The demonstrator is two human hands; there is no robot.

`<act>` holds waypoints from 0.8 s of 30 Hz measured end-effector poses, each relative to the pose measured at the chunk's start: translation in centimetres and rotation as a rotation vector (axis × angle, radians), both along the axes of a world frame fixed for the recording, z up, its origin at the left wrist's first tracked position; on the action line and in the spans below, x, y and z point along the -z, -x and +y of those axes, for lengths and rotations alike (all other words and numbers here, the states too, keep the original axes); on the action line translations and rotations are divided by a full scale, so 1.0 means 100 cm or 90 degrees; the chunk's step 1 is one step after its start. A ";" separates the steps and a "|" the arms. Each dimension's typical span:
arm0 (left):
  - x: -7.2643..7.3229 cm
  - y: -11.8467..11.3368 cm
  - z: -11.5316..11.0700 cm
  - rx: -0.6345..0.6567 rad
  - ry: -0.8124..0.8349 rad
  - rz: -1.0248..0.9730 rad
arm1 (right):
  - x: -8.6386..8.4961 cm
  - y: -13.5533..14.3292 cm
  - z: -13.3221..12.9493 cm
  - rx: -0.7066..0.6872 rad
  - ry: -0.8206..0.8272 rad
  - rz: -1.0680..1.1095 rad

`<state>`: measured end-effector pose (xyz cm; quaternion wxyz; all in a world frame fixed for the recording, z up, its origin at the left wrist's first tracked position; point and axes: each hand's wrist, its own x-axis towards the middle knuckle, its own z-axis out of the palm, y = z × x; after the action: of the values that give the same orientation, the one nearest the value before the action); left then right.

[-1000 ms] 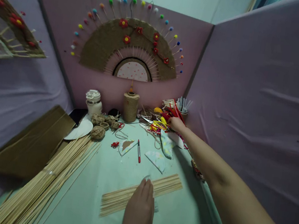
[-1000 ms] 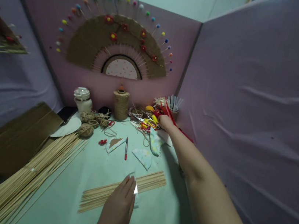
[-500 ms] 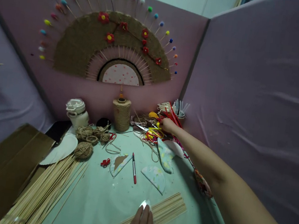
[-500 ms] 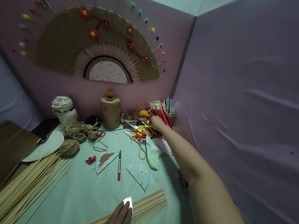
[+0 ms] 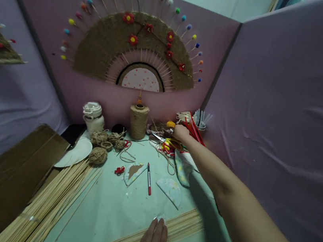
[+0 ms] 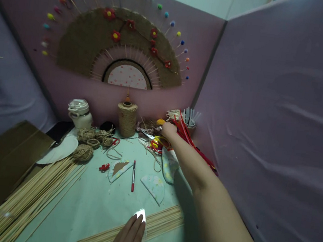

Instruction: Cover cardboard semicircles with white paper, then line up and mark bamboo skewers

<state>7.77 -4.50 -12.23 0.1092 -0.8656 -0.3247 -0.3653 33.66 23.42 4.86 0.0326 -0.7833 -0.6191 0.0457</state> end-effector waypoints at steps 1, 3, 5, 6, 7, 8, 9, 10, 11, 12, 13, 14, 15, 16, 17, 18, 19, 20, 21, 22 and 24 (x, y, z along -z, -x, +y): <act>-0.003 0.000 -0.001 -0.001 0.003 0.001 | -0.006 -0.002 -0.006 0.004 -0.040 0.029; -0.009 0.001 -0.002 -0.005 0.017 0.007 | -0.018 -0.004 -0.021 -0.003 -0.140 0.108; -0.018 0.002 -0.003 -0.003 0.032 0.017 | -0.030 -0.003 -0.039 -0.023 -0.240 0.197; -0.023 0.003 -0.005 0.001 0.037 0.019 | -0.035 -0.001 -0.050 -0.030 -0.288 0.244; -0.030 0.003 -0.006 0.005 0.044 0.018 | -0.040 0.001 -0.061 -0.034 -0.332 0.294; -0.037 0.003 -0.007 0.013 0.050 0.015 | -0.044 0.005 -0.073 -0.035 -0.370 0.346; -0.044 0.003 -0.009 0.008 0.064 0.000 | -0.047 0.010 -0.086 -0.035 -0.399 0.399; -0.052 0.004 -0.010 -0.002 0.090 -0.012 | -0.050 0.015 -0.099 -0.035 -0.420 0.451; -0.060 0.005 -0.010 -0.001 0.102 -0.030 | -0.051 0.021 -0.114 -0.036 -0.431 0.498; -0.068 0.006 -0.011 0.004 0.122 -0.049 | -0.052 0.027 -0.129 -0.039 -0.433 0.538; -0.078 0.008 -0.011 0.002 0.147 -0.074 | -0.051 0.034 -0.147 -0.043 -0.430 0.579; -0.087 0.010 -0.012 -0.002 0.172 -0.105 | -0.049 0.043 -0.166 -0.051 -0.422 0.623; -0.097 0.013 -0.013 -0.018 0.212 -0.140 | -0.046 0.051 -0.186 -0.060 -0.411 0.673; -0.108 0.015 -0.015 -0.033 0.260 -0.166 | -0.042 0.061 -0.207 -0.074 -0.397 0.769; -0.118 0.017 -0.018 -0.046 0.296 -0.185 | -0.037 0.071 -0.230 -0.084 -0.376 0.849; -0.127 0.019 -0.024 -0.051 0.329 -0.189 | -0.030 0.082 -0.252 -0.084 -0.363 0.902; -0.135 0.020 -0.030 -0.051 0.358 -0.185 | -0.023 0.093 -0.275 -0.075 -0.349 0.930; -0.141 0.021 -0.038 -0.040 0.387 -0.167 | -0.015 0.103 -0.297 -0.067 -0.350 0.941; -0.145 0.022 -0.046 -0.024 0.409 -0.139 | -0.007 0.112 -0.317 -0.053 -0.370 0.955; -0.147 0.022 -0.055 -0.008 0.421 -0.108 | 0.001 0.121 -0.336 -0.036 -0.381 0.971; -0.149 0.023 -0.072 0.016 0.451 -0.066 | 0.015 0.134 -0.367 -0.008 -0.395 0.997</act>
<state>5.45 -11.75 2.69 -0.2191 -0.8336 -0.4260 -0.2750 20.27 -13.28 3.36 0.6662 -0.4771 -0.4065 0.4040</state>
